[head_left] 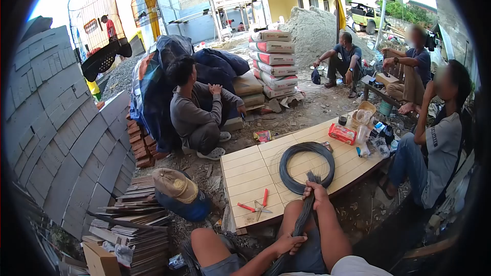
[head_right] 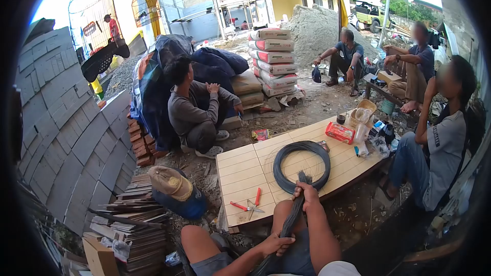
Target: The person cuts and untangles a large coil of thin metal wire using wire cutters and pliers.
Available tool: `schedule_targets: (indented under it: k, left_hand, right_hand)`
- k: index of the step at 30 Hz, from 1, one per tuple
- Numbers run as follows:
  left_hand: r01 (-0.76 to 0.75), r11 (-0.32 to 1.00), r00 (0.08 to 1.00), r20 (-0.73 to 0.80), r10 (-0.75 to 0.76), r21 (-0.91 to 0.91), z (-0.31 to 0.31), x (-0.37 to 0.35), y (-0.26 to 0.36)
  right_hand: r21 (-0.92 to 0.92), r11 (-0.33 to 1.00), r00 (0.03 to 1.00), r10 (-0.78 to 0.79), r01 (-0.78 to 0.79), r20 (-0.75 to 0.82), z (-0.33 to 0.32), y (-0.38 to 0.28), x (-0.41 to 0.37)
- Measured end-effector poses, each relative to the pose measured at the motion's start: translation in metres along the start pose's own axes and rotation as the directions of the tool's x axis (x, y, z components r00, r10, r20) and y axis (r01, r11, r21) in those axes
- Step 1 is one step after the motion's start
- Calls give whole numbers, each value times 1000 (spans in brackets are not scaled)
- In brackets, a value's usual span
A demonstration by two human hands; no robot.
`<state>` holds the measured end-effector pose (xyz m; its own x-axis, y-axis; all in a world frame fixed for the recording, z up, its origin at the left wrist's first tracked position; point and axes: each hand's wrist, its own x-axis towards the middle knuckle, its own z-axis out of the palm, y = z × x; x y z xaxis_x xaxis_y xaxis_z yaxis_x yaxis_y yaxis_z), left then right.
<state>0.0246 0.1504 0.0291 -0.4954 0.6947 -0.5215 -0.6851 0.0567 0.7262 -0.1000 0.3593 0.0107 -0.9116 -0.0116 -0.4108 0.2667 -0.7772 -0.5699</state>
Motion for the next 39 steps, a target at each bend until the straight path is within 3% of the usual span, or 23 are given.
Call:
schedule_targets:
  k: [4,11,13,17,21,25,27,29,31,34,35,37,39]
  left_hand:
    - [39,997,999,7,-39,-64,-10,1,1]
    - [24,988,999,31,-19,-151,-26,1,6]
    - [61,964,996,79,-41,-261,-36,4,-2]
    - [0,995,999,44,4,-103,-45,1,-4]
    - [8,998,1000,14,-7,-69,-58,11,-7]
    - [0,994,1000,21,-3,109,-61,14,7]
    - [-85,909,953,-234,194,409,-52,13,21]
    - [-35,757,847,-383,369,652,-50,17,41]
    - [-44,702,766,-427,480,711,-50,32,55]
    - [39,564,765,-387,514,825,-43,51,85]
    - [-75,752,837,-368,404,654,-60,69,81]
    - [-143,915,925,-279,259,378,-65,75,96]
    - [-149,924,915,-306,264,352,-61,75,99]
  right_hand:
    - [-97,988,985,132,-122,109,4,-16,22]
    - [-89,969,964,239,-229,118,20,-17,52]
    - [-123,971,975,213,-205,55,21,-3,56]
    - [-233,968,995,90,-97,-39,40,9,56]
    - [-255,965,995,31,-55,-97,40,16,66]
    - [-265,962,990,22,-58,-137,46,19,65]
    - [-261,964,990,17,-54,-141,49,20,63]
    - [-241,970,991,7,-39,-134,52,22,61]
    - [-267,964,993,-54,24,-105,55,26,60]
    - [-257,962,992,-115,97,-58,72,29,47]
    - [-282,951,989,-146,130,-36,74,31,48]
    - [-301,937,982,-190,178,-10,75,34,52]
    - [-251,957,988,-153,147,-3,80,34,58]
